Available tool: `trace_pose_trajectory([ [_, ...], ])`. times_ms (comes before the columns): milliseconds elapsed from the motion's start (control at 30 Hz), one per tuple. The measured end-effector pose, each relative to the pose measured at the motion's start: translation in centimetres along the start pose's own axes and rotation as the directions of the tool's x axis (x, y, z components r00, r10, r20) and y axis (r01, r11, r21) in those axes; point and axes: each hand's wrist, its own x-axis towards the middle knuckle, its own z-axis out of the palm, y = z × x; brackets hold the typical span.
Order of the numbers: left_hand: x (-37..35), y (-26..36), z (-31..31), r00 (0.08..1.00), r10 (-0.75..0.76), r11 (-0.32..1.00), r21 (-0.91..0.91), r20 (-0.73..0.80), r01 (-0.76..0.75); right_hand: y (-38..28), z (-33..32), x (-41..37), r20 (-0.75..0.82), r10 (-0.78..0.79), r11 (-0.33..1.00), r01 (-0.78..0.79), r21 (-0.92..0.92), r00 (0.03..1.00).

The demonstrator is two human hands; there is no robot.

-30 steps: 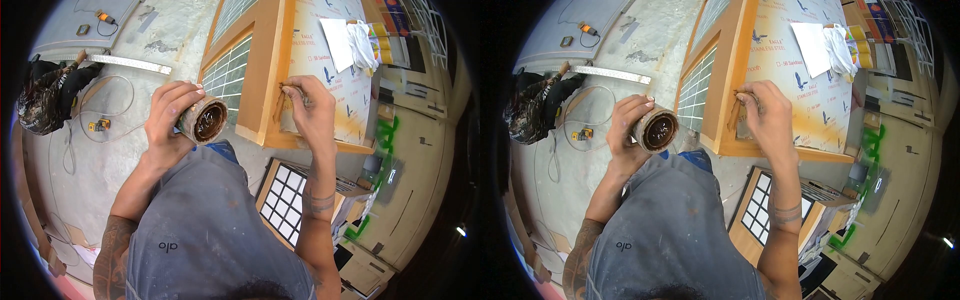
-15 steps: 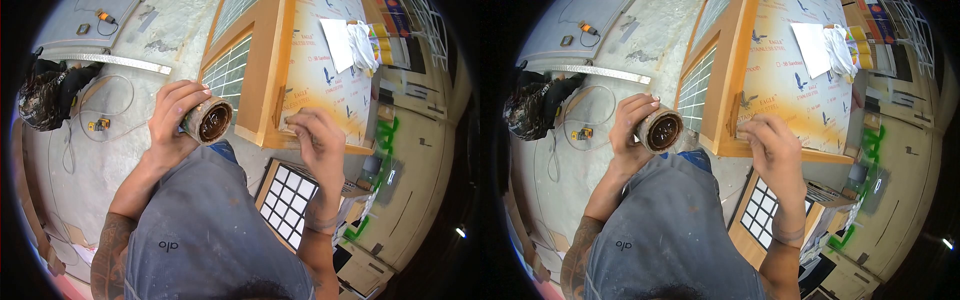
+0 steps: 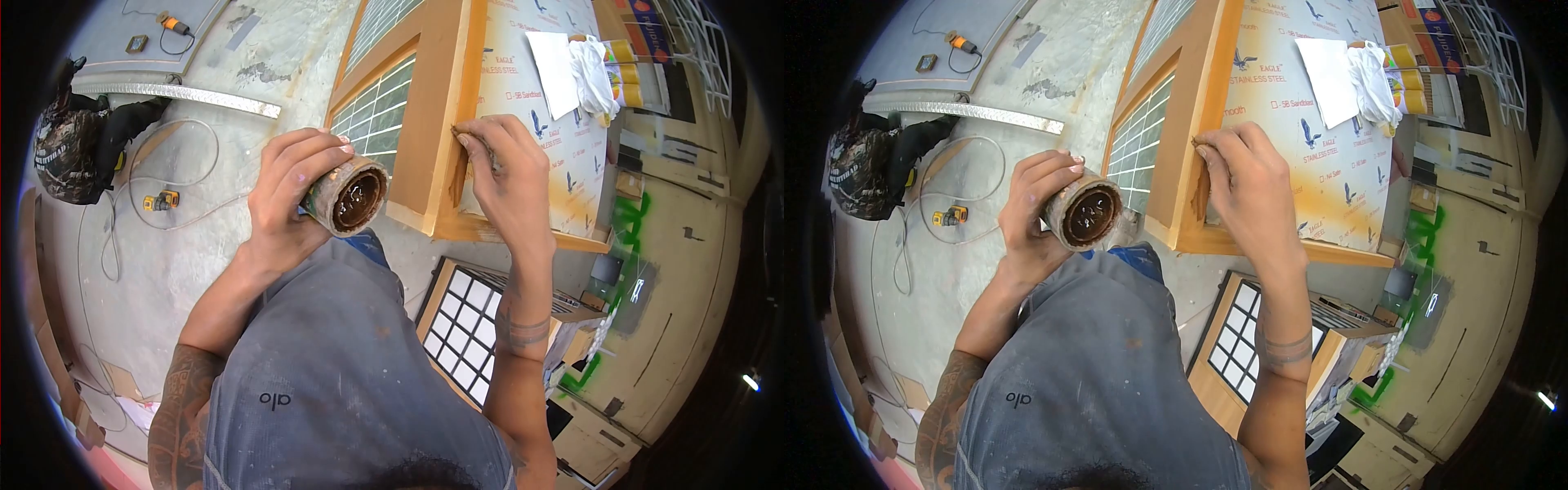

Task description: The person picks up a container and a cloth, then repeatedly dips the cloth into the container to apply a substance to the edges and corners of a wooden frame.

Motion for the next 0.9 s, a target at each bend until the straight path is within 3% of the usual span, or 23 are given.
trace_pose_trajectory([
  [333,0.3,0.6,-0.1,0.999,-0.039,0.999,-0.023,-0.037,0.038,-1.0,0.1,-2.5,0.089,-0.027,0.991,0.038,-0.126,0.996],
  [433,0.3,0.5,-0.1,0.998,-0.045,0.999,-0.022,-0.037,0.044,-2.9,-0.9,-4.6,0.163,0.003,0.992,0.018,-0.125,0.987],
  [533,0.2,0.2,-0.1,0.998,-0.045,0.999,-0.020,-0.037,0.044,-4.5,-3.0,-6.0,0.364,0.049,0.998,-0.029,-0.059,0.930],
  [767,0.5,0.2,0.1,0.999,-0.030,0.999,-0.042,-0.035,0.029,-3.9,-2.5,-2.6,0.088,0.073,0.997,-0.071,-0.021,0.993],
  [900,0.4,0.3,0.1,0.999,-0.029,0.999,-0.046,-0.040,0.027,-1.3,-0.9,0.2,0.021,-0.010,0.998,0.011,-0.064,1.000],
])
